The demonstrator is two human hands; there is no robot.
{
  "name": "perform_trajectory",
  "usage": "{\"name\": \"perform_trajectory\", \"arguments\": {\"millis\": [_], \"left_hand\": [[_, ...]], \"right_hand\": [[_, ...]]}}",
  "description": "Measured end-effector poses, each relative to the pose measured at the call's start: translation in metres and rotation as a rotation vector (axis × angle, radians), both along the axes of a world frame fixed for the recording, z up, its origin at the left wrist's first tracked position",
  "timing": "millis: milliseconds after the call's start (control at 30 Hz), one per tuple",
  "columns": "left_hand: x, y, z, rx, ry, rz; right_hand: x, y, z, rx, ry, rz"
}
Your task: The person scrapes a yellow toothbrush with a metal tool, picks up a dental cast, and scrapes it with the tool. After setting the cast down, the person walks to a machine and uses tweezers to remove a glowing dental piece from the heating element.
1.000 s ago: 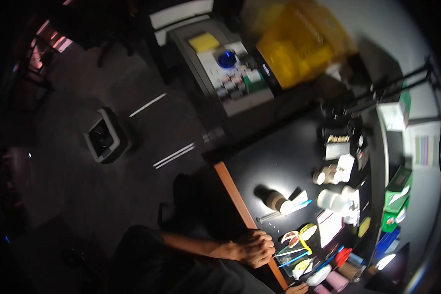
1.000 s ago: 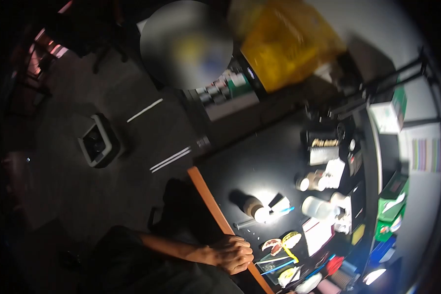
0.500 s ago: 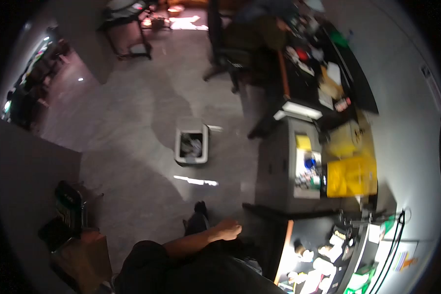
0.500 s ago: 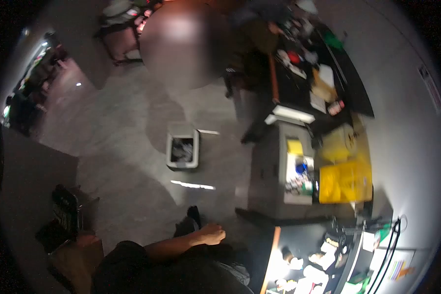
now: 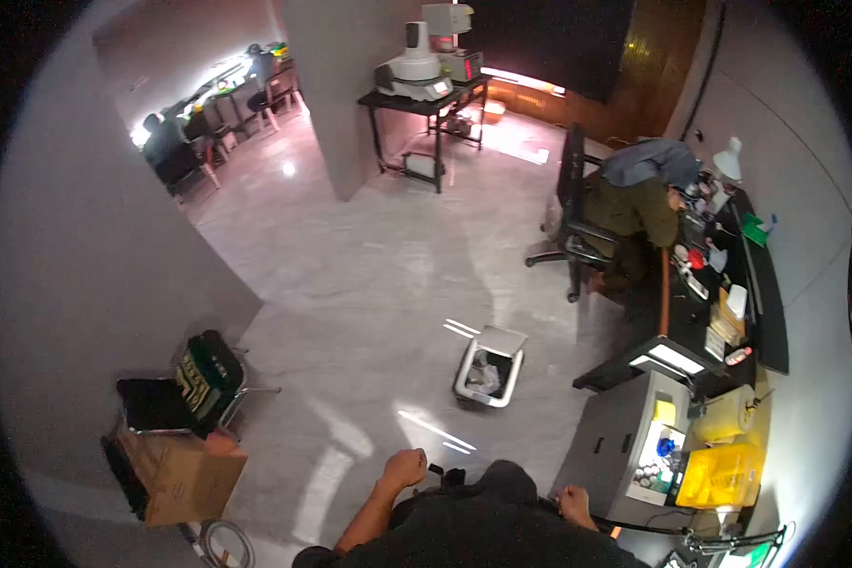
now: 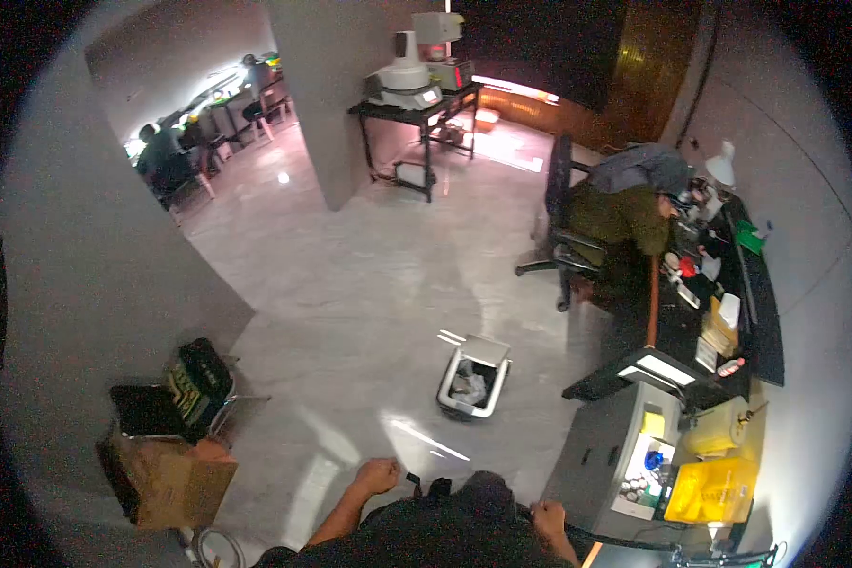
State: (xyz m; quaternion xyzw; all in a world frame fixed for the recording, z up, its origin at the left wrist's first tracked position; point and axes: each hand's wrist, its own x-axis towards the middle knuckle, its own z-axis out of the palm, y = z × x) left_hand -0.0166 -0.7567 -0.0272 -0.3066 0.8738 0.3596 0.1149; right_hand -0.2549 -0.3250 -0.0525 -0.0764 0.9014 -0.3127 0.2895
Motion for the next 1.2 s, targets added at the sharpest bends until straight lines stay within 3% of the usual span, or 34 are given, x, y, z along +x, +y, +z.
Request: {"name": "perform_trajectory", "arguments": {"millis": [133,233,433,533,633,733,800,833,900,933,1000,1067,1100,1167,1200], "left_hand": [[0.026,-0.006,0.004,0.2,-0.041,0.093],[0.033,-0.029,-0.034,0.274,-0.074,0.057],[-0.005,-0.121,0.019,0.171,-0.088,0.126],[-0.018,-0.183,0.016,0.235,0.028,0.232],[-0.021,-0.24,-0.021,-0.012,-0.291,0.129],[-0.032,-0.287,0.006,0.083,-0.331,0.037],[-0.019,-0.32,-0.021,0.065,-0.126,0.18],[-0.02,-0.334,-0.017,0.066,-0.071,0.288],[-0.028,-0.35,-0.004,0.067,-0.002,0.455],[-0.027,-0.357,0.005,0.067,0.013,0.514],[-0.024,-0.372,-0.01,0.0,0.054,0.611],[-0.015,-0.387,-0.049,-0.069,-0.057,0.668],[-0.023,-0.394,-0.027,0.018,-0.168,0.737],[-0.017,-0.427,-0.064,0.196,-0.332,0.77],[-0.029,-0.444,-0.051,0.236,-0.431,0.793]], "right_hand": [[-0.045,-0.101,0.016,-0.07,0.05,0.221],[-0.08,-0.169,0.0,-0.162,0.139,0.292],[-0.133,-0.284,-0.025,-0.174,0.08,0.272],[-0.151,-0.336,-0.032,-0.15,0.093,0.347],[-0.176,-0.399,-0.03,-0.091,0.144,0.42],[-0.2,-0.465,-0.044,-0.098,0.174,0.358],[-0.213,-0.514,-0.039,-0.129,-0.115,0.31],[-0.225,-0.539,-0.06,-0.186,0.081,0.59],[-0.241,-0.585,-0.045,-0.222,0.136,0.812],[-0.231,-0.627,0.023,-0.193,0.0,0.75],[-0.23,-0.686,0.062,-0.246,0.025,0.965],[-0.229,-0.749,0.082,-0.259,-0.004,1.13],[-0.225,-0.776,0.085,-0.241,0.05,1.185],[-0.22,-0.826,0.086,-0.234,0.08,1.261],[-0.219,-0.848,0.084,-0.242,0.055,1.283]]}}
